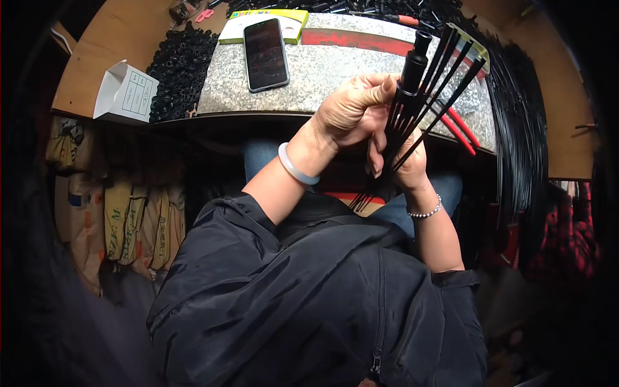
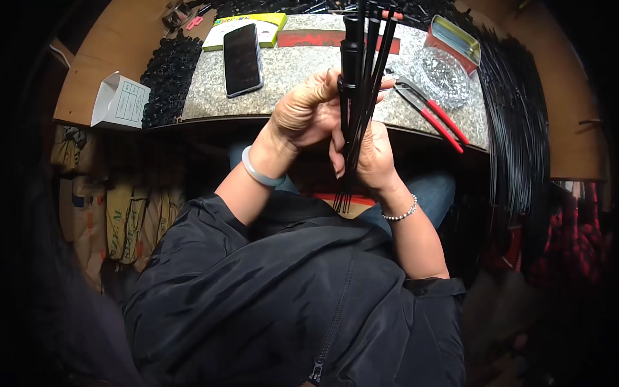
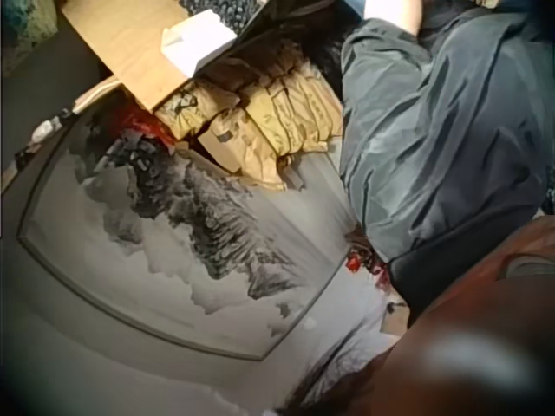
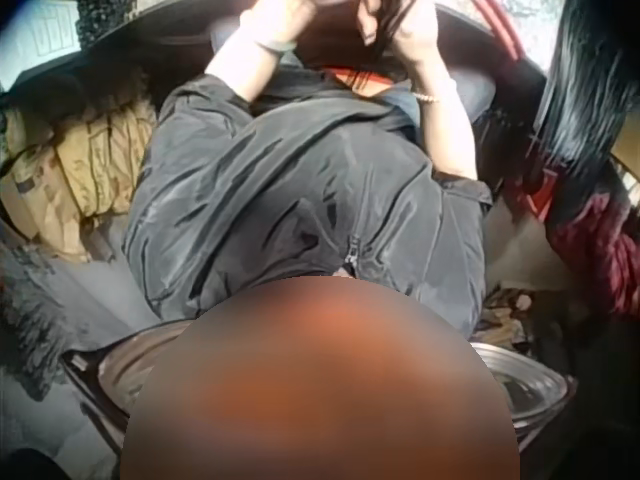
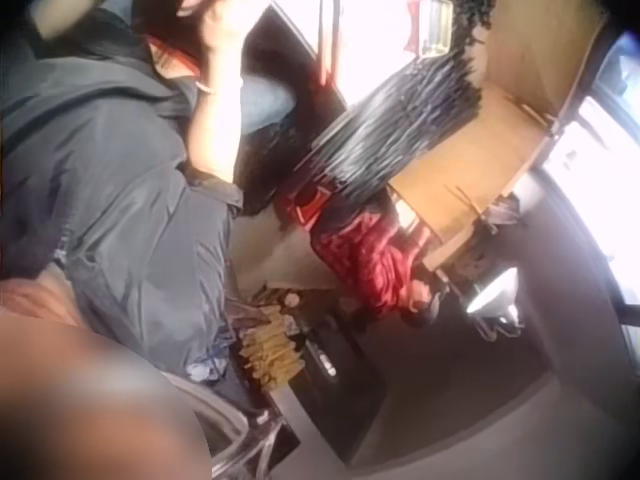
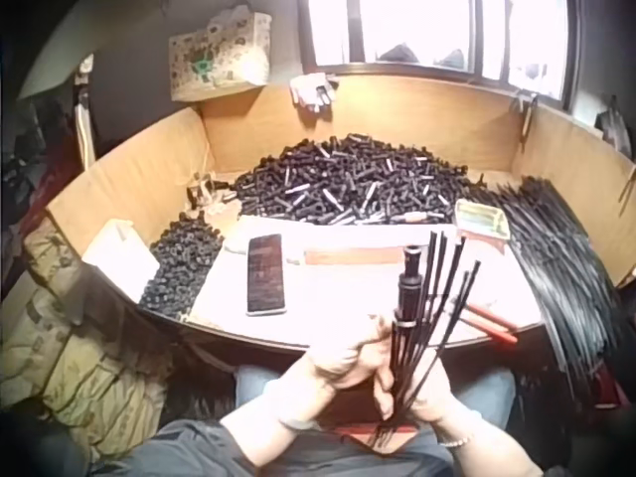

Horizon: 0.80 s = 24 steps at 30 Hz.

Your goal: The person is using pliers and their hands to assemble various black plastic and metal components that appear to be for umbrellas at a factory workbench.

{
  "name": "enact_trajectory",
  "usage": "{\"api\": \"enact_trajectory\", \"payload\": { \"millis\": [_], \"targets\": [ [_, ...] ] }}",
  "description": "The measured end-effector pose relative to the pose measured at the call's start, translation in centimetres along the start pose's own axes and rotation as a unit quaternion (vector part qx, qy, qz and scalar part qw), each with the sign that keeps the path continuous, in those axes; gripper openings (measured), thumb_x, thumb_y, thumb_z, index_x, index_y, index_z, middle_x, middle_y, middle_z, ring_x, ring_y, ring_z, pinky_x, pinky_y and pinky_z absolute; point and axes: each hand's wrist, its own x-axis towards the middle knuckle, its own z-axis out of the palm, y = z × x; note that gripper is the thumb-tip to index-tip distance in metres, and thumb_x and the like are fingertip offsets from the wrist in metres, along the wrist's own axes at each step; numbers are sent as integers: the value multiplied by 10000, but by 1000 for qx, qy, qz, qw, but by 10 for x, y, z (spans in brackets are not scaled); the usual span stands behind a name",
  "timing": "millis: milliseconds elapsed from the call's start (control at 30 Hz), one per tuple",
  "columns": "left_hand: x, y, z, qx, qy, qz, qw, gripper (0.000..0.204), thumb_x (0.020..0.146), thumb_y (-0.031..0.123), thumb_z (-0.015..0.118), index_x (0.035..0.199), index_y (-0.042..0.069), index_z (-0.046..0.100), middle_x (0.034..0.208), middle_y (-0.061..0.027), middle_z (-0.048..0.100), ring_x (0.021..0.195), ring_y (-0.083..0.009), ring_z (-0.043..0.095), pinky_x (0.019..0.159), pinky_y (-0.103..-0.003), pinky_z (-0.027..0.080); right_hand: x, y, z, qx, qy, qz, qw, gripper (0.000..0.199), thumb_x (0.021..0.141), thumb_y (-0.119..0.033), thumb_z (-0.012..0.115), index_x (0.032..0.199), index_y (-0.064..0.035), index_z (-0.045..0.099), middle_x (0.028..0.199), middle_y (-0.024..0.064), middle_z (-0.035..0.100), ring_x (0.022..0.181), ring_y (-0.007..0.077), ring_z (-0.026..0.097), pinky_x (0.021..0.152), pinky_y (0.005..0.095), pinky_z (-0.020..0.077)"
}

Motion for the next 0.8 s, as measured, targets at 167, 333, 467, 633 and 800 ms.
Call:
{"api": "enact_trajectory", "payload": {
  "millis": [167, 333, 467, 633, 800],
  "targets": [
    [-21, -8, 49, 183, 231, 159, 942, 542, 930, 378, 479, 1225, -74, 429, 1031, -162, 602, 914, -175, 600, 806, -258, 475, -3, 1, 17, -95, 166, -48, 980, 542, 961, -458, 301, 671, -33, 471, 499, 27, 471, 396, 83, 437, 385, 208, 363],
    [-32, -23, 68, 409, 242, 187, 859, 588, 724, 81, 760, 1214, -83, 479, 901, -78, 657, 755, -83, 592, 713, -215, 486, -5, 18, 23, -207, 199, -156, 945, 473, 964, -400, 369, 752, -8, 528, 571, -5, 503, 516, 51, 460, 457, 212, 365],
    [-19, -27, 62, 402, 304, 262, 823, 222, 764, 11, 702, 971, -36, 639, 820, -50, 672, 692, -60, 595, 624, -196, 484, -8, 23, 32, -201, 235, -155, 938, 385, 973, -330, 399, 924, 21, 549, 727, 2, 564, 673, 53, 489, 587, 224, 426],
    [-23, -22, 49, 343, 270, 248, 865, 220, 781, -13, 677, 995, -38, 633, 804, -45, 663, 717, -67, 595, 642, -200, 491, -13, 14, 32, 40, 212, -193, 957, 156, 886, -48, 577, 1029, -6, 533, 947, 24, 596, 847, 56, 530, 781, 196, 419],
    [-27, -22, 44, 258, 263, 221, 903, 245, 785, 6, 687, 1014, -39, 613, 798, -58, 663, 700, -82, 610, 644, -206, 499, -17, 11, 27, 33, 236, -160, 958, 109, 880, -68, 597, 963, 1, 603, 879, -7, 609, 777, 32, 516, 726, 171, 414]
  ]
}}
